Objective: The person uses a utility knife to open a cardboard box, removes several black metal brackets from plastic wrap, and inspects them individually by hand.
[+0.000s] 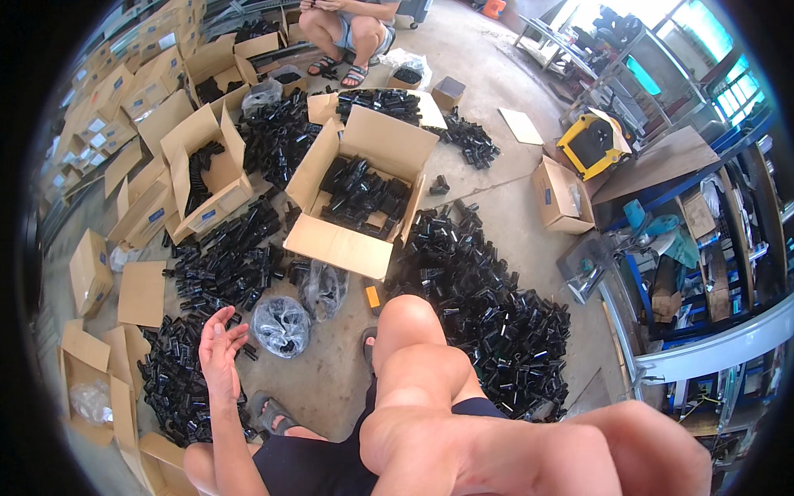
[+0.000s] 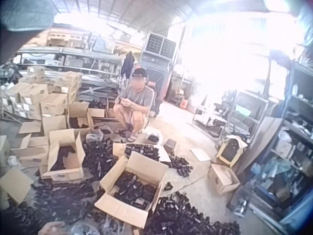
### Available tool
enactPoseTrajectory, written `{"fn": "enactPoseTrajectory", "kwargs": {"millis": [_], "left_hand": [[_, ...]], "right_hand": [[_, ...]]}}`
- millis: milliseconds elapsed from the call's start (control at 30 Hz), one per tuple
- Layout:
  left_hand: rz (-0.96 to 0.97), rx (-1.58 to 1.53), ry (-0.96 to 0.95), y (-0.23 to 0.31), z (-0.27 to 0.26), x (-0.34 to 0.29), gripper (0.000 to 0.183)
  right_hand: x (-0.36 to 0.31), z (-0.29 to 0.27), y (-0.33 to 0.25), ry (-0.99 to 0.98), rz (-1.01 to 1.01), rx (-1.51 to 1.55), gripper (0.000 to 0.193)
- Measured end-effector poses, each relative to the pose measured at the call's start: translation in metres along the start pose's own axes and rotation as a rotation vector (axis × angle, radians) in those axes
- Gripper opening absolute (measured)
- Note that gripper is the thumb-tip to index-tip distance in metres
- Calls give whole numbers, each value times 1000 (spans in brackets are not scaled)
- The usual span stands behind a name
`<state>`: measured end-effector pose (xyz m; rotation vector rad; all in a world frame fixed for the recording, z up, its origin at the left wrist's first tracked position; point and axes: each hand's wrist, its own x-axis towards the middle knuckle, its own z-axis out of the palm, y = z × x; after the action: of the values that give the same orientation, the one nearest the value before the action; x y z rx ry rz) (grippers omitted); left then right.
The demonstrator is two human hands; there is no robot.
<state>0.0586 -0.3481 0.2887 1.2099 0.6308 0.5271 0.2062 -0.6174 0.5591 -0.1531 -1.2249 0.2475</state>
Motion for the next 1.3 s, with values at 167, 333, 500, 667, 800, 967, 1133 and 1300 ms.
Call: {"fn": "enactPoseTrajectory", "kwargs": {"millis": [167,333,500,667,800,967,1133,1300], "left_hand": [[12,11,-4,2,-1,-1,43],[-6,7,-2,1,3,-1,42],[-16,27,11,-3,-4,-2,40],[-2,16,15,0,10,1,33],[74,78,28,-5,1,0,24],[135,113,17,-10,1,1,15],[143,194,28,-11,6,3,23],[117,108,-7,-17,-5,5,22]], "right_hand": [[14,5,7,105,7,-37,49],[6,-9,44,-29,-377,15,44],[3,-11,41,295,-285,-180,33],[2,-57,96,367,62,-85,45],[-53,-83,202,279,516,-326,47],[-136,-96,256,10,821,-774,37],[-136,-83,245,-153,960,-746,45],[-139,-81,244,-242,872,-805,51]]}}
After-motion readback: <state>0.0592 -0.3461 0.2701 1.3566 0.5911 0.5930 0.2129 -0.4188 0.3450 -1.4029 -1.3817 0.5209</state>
